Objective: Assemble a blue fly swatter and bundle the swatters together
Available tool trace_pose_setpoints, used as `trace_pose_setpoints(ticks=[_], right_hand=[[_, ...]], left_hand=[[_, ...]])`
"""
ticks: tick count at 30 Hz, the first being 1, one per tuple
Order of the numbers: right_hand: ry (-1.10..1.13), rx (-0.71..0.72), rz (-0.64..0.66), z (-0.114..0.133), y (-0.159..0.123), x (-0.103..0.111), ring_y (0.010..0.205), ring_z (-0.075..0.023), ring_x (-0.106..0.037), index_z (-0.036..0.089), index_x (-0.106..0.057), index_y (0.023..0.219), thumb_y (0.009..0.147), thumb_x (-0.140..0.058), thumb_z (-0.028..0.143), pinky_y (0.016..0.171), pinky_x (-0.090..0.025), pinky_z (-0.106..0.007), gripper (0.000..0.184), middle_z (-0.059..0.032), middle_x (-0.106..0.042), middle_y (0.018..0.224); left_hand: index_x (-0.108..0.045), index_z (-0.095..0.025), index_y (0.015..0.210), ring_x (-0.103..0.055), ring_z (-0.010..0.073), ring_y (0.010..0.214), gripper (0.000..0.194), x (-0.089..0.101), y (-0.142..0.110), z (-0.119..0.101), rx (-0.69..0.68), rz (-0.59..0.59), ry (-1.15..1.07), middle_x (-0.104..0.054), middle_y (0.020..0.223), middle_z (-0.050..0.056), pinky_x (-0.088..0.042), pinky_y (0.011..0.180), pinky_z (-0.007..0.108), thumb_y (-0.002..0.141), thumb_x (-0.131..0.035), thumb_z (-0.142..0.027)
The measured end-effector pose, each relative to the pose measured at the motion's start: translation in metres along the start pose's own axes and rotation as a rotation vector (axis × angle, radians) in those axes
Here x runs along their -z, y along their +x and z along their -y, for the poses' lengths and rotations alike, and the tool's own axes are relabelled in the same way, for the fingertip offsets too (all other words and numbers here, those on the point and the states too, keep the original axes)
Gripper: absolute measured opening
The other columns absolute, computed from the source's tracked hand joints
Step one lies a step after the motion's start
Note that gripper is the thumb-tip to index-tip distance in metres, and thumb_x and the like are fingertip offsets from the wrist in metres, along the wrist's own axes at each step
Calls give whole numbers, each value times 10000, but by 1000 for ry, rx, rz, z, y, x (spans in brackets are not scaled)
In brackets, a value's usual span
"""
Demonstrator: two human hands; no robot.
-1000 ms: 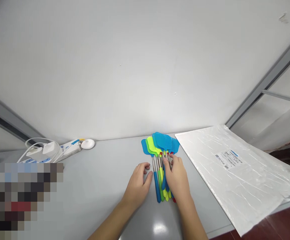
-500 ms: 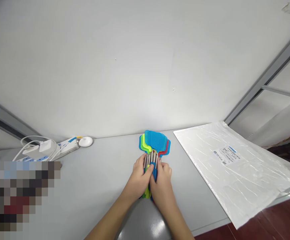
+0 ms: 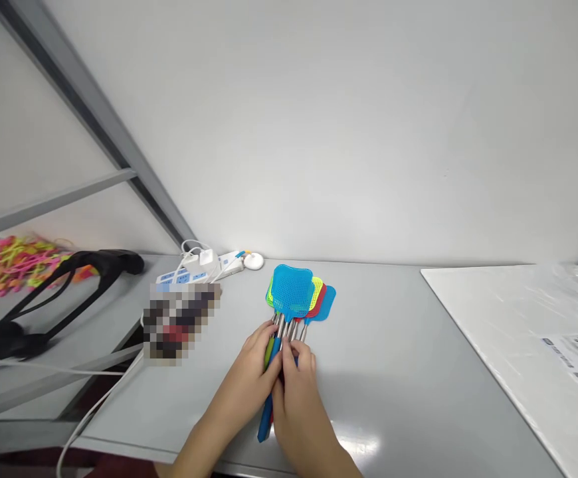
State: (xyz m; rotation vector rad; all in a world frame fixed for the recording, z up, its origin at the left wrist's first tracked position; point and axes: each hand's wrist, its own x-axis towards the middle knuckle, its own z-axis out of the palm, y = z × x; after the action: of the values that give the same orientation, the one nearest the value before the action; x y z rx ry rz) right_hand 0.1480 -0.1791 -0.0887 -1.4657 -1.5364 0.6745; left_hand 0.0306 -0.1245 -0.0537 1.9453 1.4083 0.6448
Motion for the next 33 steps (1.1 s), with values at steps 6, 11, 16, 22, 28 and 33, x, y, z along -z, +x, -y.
trace_pose_setpoints(ticks=[6,11,16,22,28,33], right_hand=[[-49,-6,10,-13,-18,12,1295,-240,-396,275,-465,1354,962,-433,255,1074,-403,-433,394,-107,-383,1370],[25,-94,-41,-14,-17,25,1090,-217,-509,253,-584,1140,983,-394,311,898,-488,-382,253,-94,-471,1165],[-88,-112,30,2,6,21,940,-220,-516,221,-596,896,926,-511,341,840,-458,-401,150,-60,-518,960],[-198,-123,0,4,21,15,841,-207,-538,212,-570,763,884,-550,330,784,-427,-380,170,-37,-549,856],[-175,-185,-70,7,23,18,700,-164,-521,218,-511,681,775,-555,258,705,-415,-329,111,4,-526,756],[130,-305,-40,19,20,41,614,-133,-455,240,-397,751,799,-484,241,572,-378,-259,100,44,-450,699]], left_hand=[[-534,-219,1171,-424,276,1346,272,-1,-2,4,-2,-68,3,-469,1427,115,-404,1067,490,913,-488,-295],[-530,-220,1100,-446,258,1319,202,-2,-3,3,15,-95,-29,-507,1378,111,-402,1061,475,926,-488,-314],[-555,-230,1059,-455,249,1308,178,-2,-3,6,13,-114,-49,-507,1386,92,-399,1061,470,949,-447,-321],[-571,-231,1070,-459,236,1301,201,-3,-4,9,-24,-136,-85,-514,1383,78,-390,1073,459,964,-418,-305],[-576,-231,1090,-464,250,1295,203,-3,-5,10,-45,-159,-89,-520,1368,87,-395,1067,476,954,-440,-295],[-578,-230,1083,-455,250,1296,195,-3,-2,9,-59,-157,-92,-533,1343,85,-385,1072,465,954,-449,-301]])
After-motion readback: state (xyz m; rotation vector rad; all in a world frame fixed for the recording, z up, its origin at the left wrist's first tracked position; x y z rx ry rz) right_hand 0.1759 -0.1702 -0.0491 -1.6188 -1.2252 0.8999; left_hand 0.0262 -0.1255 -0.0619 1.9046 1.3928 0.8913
